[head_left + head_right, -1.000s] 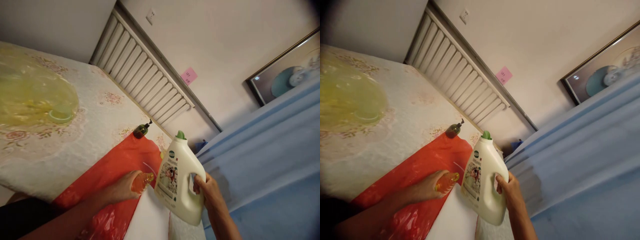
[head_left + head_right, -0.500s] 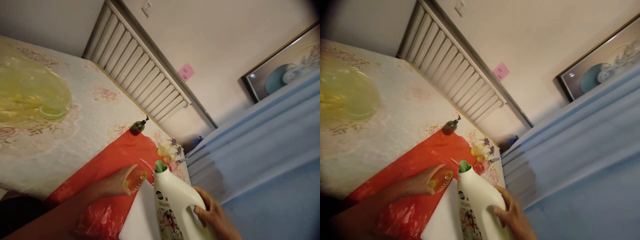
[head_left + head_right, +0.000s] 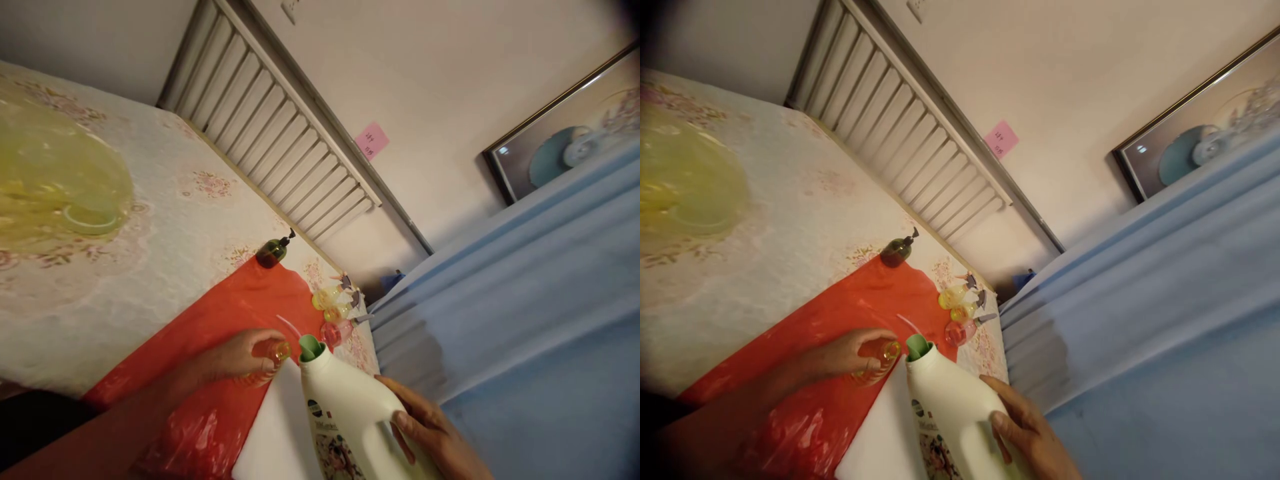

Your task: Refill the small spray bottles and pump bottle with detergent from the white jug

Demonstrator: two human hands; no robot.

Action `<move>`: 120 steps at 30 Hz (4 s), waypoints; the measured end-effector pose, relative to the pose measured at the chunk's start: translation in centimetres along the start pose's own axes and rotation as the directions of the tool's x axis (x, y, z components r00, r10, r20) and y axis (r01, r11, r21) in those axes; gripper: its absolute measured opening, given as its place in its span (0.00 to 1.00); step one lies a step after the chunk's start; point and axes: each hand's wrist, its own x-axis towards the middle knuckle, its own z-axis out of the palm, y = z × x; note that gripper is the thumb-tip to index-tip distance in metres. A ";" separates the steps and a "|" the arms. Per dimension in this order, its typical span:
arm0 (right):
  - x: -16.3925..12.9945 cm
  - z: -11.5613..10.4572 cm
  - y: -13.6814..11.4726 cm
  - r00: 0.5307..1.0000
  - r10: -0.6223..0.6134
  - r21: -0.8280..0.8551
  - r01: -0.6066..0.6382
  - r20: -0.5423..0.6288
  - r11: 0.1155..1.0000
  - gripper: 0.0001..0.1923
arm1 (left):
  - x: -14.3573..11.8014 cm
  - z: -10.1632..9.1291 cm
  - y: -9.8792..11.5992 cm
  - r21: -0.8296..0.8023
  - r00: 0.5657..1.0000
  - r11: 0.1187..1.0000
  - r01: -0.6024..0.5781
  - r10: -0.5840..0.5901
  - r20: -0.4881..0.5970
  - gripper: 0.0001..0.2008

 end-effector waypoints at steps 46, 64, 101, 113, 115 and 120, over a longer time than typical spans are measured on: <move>1.2 -0.7 -5.0 0.985 0.066 -0.246 -0.024 0.162 0.969 0.33 | -0.1 0.2 1.6 -0.037 0.997 0.999 0.002 0.001 0.079 0.24; 1.7 -0.8 -6.4 0.984 0.063 -0.317 -0.006 0.169 0.948 0.33 | 0.2 0.3 1.5 -0.022 0.998 1.000 0.020 -0.018 0.067 0.23; 2.0 -1.1 -7.5 0.973 0.102 -0.379 -0.016 0.206 0.925 0.36 | 0.5 0.6 0.3 -0.051 0.997 0.999 0.002 0.002 0.072 0.24; 2.1 -1.3 -7.1 0.972 0.105 -0.351 -0.026 0.209 0.936 0.35 | 0.5 0.6 0.4 -0.087 0.997 0.996 -0.016 0.023 0.078 0.24; 2.1 -1.4 -7.1 0.974 0.108 -0.358 -0.030 0.201 0.933 0.35 | 0.5 0.6 0.6 -0.079 0.998 0.997 -0.011 0.017 0.068 0.24; 2.0 -1.3 -7.3 0.975 0.125 -0.383 -0.046 0.184 0.923 0.38 | 0.4 0.5 0.7 -0.071 0.998 0.997 0.001 0.004 0.065 0.25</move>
